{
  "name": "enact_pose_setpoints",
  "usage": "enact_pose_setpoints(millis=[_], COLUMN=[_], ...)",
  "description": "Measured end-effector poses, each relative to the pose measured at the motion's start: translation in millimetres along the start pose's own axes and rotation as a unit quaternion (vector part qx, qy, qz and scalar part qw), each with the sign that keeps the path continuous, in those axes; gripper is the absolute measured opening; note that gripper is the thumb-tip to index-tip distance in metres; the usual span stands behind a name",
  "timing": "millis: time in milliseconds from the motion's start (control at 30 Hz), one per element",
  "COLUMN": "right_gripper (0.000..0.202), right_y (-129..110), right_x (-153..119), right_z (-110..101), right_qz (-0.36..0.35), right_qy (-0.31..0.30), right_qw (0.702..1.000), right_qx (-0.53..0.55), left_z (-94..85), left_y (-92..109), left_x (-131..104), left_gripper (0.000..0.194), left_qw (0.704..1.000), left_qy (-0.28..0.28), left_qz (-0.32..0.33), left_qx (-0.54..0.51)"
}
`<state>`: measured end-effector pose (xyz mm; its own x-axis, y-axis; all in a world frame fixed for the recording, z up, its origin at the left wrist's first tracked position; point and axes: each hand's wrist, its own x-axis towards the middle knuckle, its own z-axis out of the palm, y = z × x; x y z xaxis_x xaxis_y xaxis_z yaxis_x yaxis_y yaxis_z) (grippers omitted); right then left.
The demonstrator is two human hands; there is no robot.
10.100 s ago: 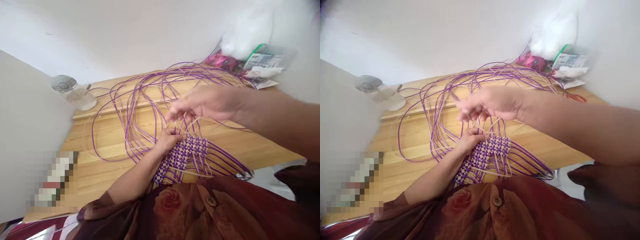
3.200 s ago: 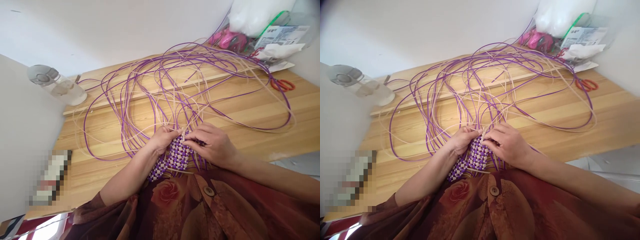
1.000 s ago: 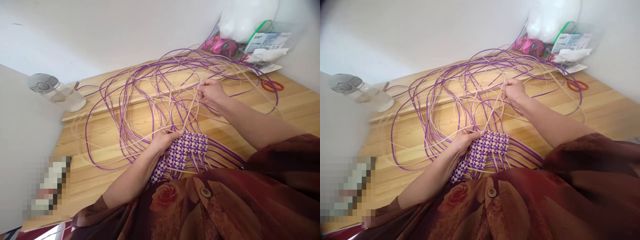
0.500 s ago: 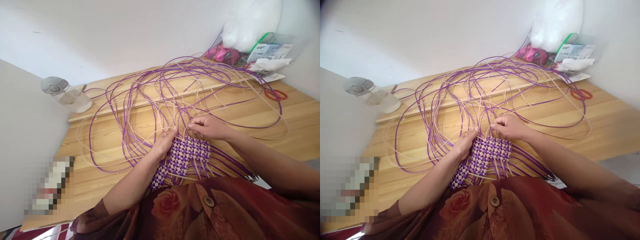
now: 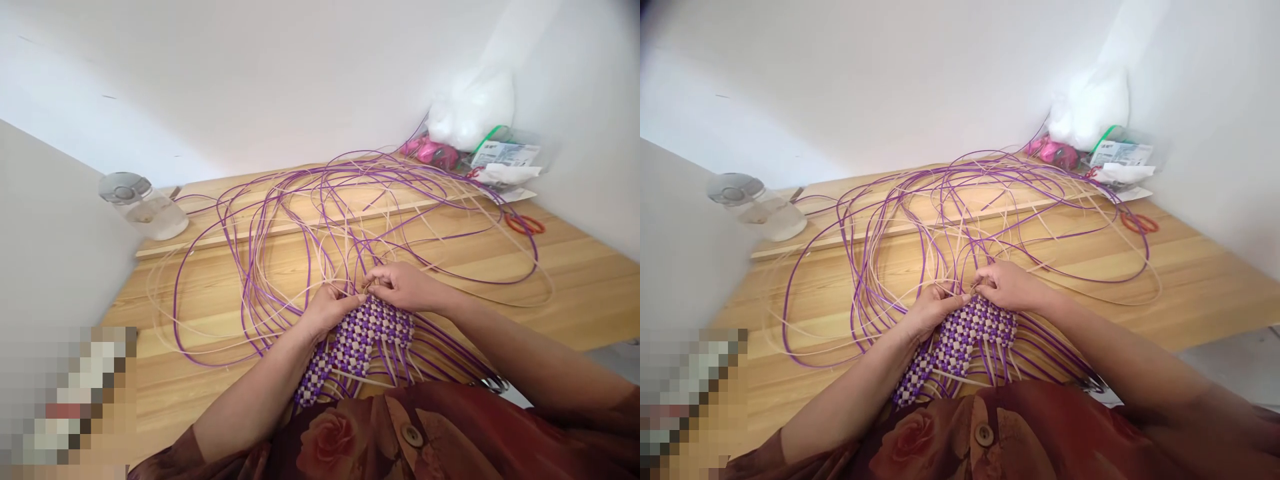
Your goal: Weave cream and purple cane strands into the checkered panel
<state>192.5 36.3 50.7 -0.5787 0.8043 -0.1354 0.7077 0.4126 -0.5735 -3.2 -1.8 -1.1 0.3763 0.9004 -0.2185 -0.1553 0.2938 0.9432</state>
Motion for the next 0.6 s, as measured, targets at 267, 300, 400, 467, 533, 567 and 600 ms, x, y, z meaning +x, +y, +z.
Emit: enact_pose_setpoints(millis=[267,300,400,467,533,567,600], right_gripper=[0.032,0.035,0.04,0.038,0.038,0.039,0.037], right_y=[9,6,-10,-24,-35,-40,-43], right_x=[-6,-4,12,33,59,72,84], right_z=[-33,-38,-45,-46,-50,-55,-61], right_qz=[0.044,0.058,0.084,0.11,0.133,0.133,0.116], right_qy=[0.082,0.086,0.051,-0.032,-0.104,-0.116,-0.103], right_qw=[0.995,0.991,0.961,0.928,0.904,0.904,0.914], right_qx=[0.037,0.08,0.258,0.355,0.393,0.389,0.374], left_z=[3.6,3.7,3.1,2.1,1.2,0.7,0.2], left_y=[5,5,5,3,2,1,1], left_x=[-4,-4,-4,-4,-3,-3,-2], left_gripper=[0.035,0.036,0.033,0.031,0.031,0.031,0.032], left_qw=[0.998,0.998,0.999,0.999,0.999,0.998,0.997], left_qy=[-0.007,-0.005,0.007,0.015,0.021,0.026,0.031], left_qz=[-0.049,-0.055,-0.045,-0.031,-0.028,-0.031,-0.035], left_qx=[-0.028,-0.028,-0.013,0.005,0.025,0.039,0.054])
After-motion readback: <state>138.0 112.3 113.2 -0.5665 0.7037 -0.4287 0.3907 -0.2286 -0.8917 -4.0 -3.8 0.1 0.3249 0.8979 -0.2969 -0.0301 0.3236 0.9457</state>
